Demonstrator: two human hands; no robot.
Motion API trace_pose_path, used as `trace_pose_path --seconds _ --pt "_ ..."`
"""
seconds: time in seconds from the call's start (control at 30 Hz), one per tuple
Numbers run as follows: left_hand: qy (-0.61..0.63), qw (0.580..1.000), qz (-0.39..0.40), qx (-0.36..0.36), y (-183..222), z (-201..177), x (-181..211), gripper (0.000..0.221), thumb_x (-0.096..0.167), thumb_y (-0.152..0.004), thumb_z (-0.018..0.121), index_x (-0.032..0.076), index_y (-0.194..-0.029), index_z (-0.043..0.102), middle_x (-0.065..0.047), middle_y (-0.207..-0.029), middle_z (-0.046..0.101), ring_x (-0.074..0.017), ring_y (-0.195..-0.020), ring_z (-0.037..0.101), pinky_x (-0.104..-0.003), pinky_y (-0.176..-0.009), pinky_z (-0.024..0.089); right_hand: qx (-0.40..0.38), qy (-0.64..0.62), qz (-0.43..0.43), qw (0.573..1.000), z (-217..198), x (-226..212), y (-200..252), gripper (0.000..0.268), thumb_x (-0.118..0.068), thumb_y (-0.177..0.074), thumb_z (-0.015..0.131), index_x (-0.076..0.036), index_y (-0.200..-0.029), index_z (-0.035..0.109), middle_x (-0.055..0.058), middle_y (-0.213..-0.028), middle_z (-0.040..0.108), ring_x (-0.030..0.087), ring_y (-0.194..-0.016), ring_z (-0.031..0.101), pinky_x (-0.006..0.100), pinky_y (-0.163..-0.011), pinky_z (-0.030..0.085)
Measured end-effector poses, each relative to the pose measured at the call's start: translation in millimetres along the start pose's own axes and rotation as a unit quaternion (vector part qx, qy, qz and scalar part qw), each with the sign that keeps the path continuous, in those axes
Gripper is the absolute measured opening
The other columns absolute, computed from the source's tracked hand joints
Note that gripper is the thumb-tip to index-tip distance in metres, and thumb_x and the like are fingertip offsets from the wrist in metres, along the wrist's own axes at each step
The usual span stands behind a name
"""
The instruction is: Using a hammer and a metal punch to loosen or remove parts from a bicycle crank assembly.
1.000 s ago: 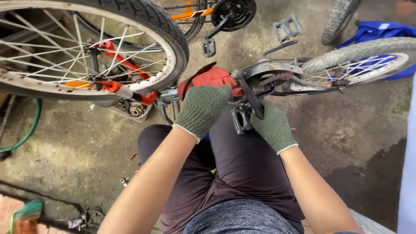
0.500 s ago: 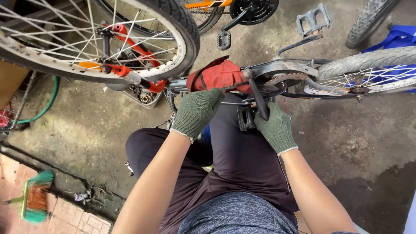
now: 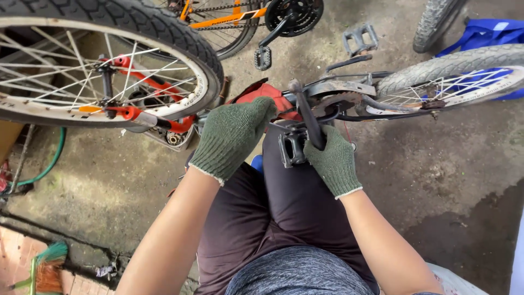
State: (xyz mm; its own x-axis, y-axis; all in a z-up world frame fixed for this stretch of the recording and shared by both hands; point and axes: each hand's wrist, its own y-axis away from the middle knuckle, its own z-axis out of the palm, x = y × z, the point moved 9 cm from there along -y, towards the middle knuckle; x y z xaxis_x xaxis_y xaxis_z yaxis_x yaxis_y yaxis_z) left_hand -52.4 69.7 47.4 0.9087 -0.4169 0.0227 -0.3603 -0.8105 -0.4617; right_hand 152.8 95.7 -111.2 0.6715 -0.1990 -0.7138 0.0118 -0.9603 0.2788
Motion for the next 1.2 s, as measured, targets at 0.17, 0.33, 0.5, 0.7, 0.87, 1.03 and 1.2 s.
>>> trace_pose_path --seconds 0.17,0.33,0.5,0.7,0.87,1.03,1.2 --pt "0.106 0.977 -0.119 -0.144 -8 6 -1 0.036 0.041 -0.108 0.048 0.021 -0.133 0.062 -0.020 -0.102 0.075 -0.0455 -0.100 0.070 -0.057 -0.083 0.058 0.003 -0.008 -0.020 1.000 -17 -6 13 0.053 -0.043 -0.081 0.081 -0.013 -0.123 0.070 0.016 -0.106 0.076 0.037 -0.103 0.072 0.046 -0.086 0.061" --pt "0.242 0.901 -0.306 -0.189 -30 -15 4 0.056 0.049 -0.102 0.047 0.002 -0.122 0.069 -0.024 -0.104 0.073 -0.0416 -0.107 0.065 -0.045 -0.099 0.050 0.072 -0.041 -0.034 0.996 -46 -25 49 0.051 -0.032 -0.086 0.081 -0.006 -0.127 0.066 0.027 -0.110 0.071 0.045 -0.107 0.068 0.053 -0.085 0.060" --pt "0.115 0.975 -0.148 -0.116 -2 20 -18 0.038 0.035 -0.106 0.048 0.016 -0.138 0.058 -0.019 -0.107 0.075 -0.0416 -0.096 0.072 -0.042 -0.088 0.057 0.074 -0.320 0.020 0.944 -80 -55 77 0.019 -0.016 -0.098 0.058 -0.003 -0.112 0.060 0.015 -0.066 0.065 0.020 -0.042 0.059 0.030 -0.036 0.047" --pt "0.086 0.979 -0.178 -0.042 2 17 -26 0.037 0.031 -0.103 0.052 0.024 -0.139 0.055 -0.014 -0.095 0.072 -0.0398 -0.086 0.071 -0.054 -0.072 0.057 0.076 -0.423 0.046 0.901 -78 -48 96 0.015 -0.010 -0.098 0.051 -0.008 -0.113 0.052 0.015 -0.066 0.057 0.020 -0.040 0.056 0.032 -0.028 0.044" --pt "0.118 0.979 -0.164 -0.008 -17 -9 -11 0.044 0.013 -0.094 0.056 -0.005 -0.135 0.057 -0.021 -0.118 0.072 -0.0388 -0.113 0.063 -0.048 -0.100 0.045 -0.027 -0.383 -0.065 0.921 -42 -73 119 0.027 0.005 -0.091 0.048 0.002 -0.118 0.052 0.005 -0.066 0.056 0.014 -0.042 0.050 0.027 -0.039 0.043" --pt "0.175 0.967 -0.185 -0.023 -13 -7 -16 0.049 0.004 -0.091 0.059 -0.003 -0.138 0.052 -0.022 -0.115 0.068 -0.0357 -0.099 0.063 -0.044 -0.092 0.051 -0.136 -0.219 0.084 0.963 -6 -38 121 0.027 -0.012 -0.092 0.066 -0.002 -0.116 0.068 0.007 -0.063 0.064 0.017 -0.041 0.053 0.032 -0.038 0.043" --pt "0.261 0.951 -0.163 0.020 11 35 -36 0.053 0.016 -0.104 0.053 0.012 -0.156 0.043 -0.023 -0.132 0.069 -0.0476 -0.135 0.054 -0.061 -0.120 0.033 0.057 -0.312 0.040 0.947 -52 -62 107 0.010 -0.008 -0.094 0.056 0.001 -0.095 0.060 0.017 -0.042 0.054 0.027 -0.033 0.057 0.034 -0.041 0.047"
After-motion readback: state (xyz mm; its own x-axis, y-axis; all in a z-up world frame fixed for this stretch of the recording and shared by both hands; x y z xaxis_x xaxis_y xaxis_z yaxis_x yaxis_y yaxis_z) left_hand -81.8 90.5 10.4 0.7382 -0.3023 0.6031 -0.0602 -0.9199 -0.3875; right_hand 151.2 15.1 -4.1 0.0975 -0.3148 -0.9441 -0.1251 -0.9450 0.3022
